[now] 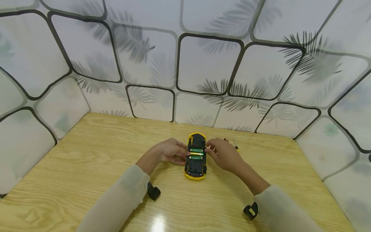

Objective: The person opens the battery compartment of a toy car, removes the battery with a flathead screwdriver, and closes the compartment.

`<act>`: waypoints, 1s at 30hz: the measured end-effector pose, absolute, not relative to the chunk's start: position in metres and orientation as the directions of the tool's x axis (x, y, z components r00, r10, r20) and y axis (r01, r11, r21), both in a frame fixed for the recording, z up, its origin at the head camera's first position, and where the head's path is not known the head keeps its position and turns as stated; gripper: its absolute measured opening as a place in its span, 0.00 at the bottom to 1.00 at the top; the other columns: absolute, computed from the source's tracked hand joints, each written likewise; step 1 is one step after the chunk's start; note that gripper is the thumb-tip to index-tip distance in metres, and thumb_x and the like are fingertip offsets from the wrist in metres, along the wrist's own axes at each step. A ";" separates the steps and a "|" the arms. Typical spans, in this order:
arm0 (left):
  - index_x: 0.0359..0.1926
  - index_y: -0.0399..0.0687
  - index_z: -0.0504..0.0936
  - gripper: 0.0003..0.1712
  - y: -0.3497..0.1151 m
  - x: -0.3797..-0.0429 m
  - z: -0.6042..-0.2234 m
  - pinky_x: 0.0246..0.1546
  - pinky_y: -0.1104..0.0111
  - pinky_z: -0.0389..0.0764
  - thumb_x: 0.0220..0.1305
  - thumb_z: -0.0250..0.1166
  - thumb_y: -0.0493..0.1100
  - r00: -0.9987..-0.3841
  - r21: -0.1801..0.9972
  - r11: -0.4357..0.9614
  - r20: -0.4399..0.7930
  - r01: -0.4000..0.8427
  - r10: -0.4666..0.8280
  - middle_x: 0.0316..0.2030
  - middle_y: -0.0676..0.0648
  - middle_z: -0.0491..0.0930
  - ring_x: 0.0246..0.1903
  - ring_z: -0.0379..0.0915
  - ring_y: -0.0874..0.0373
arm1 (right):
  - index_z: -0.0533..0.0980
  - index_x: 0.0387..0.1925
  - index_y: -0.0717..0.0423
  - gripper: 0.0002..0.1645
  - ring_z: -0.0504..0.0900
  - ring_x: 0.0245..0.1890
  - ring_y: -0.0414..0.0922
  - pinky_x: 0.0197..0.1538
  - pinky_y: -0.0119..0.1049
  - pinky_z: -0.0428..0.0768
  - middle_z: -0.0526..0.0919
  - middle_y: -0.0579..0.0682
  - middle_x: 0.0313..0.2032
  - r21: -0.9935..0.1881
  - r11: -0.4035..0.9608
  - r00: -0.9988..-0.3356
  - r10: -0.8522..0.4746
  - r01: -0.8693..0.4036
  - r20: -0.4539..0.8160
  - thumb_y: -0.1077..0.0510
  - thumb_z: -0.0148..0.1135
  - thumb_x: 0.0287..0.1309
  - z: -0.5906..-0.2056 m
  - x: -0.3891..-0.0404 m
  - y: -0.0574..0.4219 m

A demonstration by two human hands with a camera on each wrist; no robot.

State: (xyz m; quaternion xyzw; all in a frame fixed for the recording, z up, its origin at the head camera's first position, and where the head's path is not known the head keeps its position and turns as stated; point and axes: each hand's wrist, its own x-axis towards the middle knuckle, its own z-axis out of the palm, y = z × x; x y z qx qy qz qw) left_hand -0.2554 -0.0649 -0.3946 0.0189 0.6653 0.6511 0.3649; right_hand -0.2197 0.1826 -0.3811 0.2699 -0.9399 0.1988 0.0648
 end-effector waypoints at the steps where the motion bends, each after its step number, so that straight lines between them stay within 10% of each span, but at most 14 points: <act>1: 0.72 0.28 0.66 0.31 -0.065 -0.255 -0.395 0.50 0.54 0.86 0.71 0.63 0.31 -0.733 0.879 0.150 -0.462 -0.452 0.499 0.53 0.34 0.83 0.49 0.83 0.46 | 0.82 0.48 0.57 0.11 0.81 0.35 0.44 0.36 0.40 0.83 0.83 0.49 0.39 -0.330 0.779 -0.846 -0.479 -0.533 0.235 0.54 0.63 0.72 -0.383 -0.219 0.181; 30: 0.69 0.29 0.71 0.27 -0.065 -0.255 -0.394 0.51 0.54 0.86 0.72 0.62 0.31 -0.727 0.876 0.143 -0.465 -0.461 0.505 0.53 0.35 0.83 0.48 0.84 0.47 | 0.85 0.45 0.56 0.08 0.80 0.33 0.41 0.34 0.35 0.81 0.82 0.49 0.38 -0.313 0.750 -0.812 -0.521 -0.583 0.264 0.57 0.67 0.68 -0.390 -0.228 0.178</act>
